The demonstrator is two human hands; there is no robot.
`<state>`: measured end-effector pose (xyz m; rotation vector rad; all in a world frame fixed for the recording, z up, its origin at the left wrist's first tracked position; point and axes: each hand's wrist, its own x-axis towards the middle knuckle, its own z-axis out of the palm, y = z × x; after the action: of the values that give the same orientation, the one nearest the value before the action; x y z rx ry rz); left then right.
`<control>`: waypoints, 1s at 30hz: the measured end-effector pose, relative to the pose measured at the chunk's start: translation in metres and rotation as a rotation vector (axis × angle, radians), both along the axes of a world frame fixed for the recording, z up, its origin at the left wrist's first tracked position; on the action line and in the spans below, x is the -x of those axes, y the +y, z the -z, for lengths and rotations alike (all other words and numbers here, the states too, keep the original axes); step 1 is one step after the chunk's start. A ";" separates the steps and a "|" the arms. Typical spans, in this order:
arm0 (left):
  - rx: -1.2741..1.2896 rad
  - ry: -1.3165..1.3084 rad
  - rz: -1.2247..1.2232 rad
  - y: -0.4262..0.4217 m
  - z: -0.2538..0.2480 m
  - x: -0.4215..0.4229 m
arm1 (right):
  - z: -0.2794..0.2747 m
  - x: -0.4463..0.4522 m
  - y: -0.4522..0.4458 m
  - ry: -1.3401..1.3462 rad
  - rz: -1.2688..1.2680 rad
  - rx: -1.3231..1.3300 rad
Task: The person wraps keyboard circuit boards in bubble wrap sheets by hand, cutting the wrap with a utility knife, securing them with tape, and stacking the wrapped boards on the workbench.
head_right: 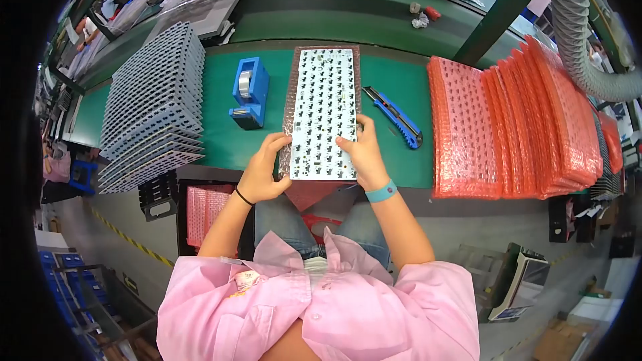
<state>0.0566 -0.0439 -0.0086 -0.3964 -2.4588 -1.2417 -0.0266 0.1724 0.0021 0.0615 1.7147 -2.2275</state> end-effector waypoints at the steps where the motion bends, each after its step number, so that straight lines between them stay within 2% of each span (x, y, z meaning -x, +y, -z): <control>1: -0.003 -0.005 0.006 -0.001 0.000 -0.001 | 0.000 0.000 -0.001 -0.005 0.006 -0.003; 6: 0.149 -0.010 0.077 -0.003 0.000 0.000 | 0.001 0.007 -0.002 0.127 -0.024 -0.237; 10: 0.182 -0.004 0.045 -0.002 0.003 0.001 | 0.026 0.012 -0.003 0.422 -0.017 -0.704; 11: 0.180 -0.008 0.050 -0.002 0.004 0.000 | 0.019 0.010 -0.004 0.417 -0.015 -0.706; 15: 0.201 0.013 0.051 -0.004 0.005 0.002 | -0.022 0.003 -0.006 0.487 -0.212 -1.305; 20: 0.207 0.012 0.048 -0.003 0.005 0.001 | -0.023 0.013 0.003 0.705 -0.262 -1.506; 23: 0.204 0.019 0.052 -0.001 0.004 0.000 | -0.018 0.033 0.026 0.861 -0.154 -1.471; 25: 0.211 0.032 0.054 -0.002 0.003 0.001 | -0.021 0.046 0.041 1.001 0.054 -1.700; 30: 0.254 0.059 0.053 -0.001 0.003 0.001 | 0.012 0.069 0.081 0.958 0.077 -1.711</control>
<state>0.0555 -0.0444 -0.0111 -0.5595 -2.5770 -0.9233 -0.0951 0.2535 -0.0094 -0.5985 3.4806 -0.0453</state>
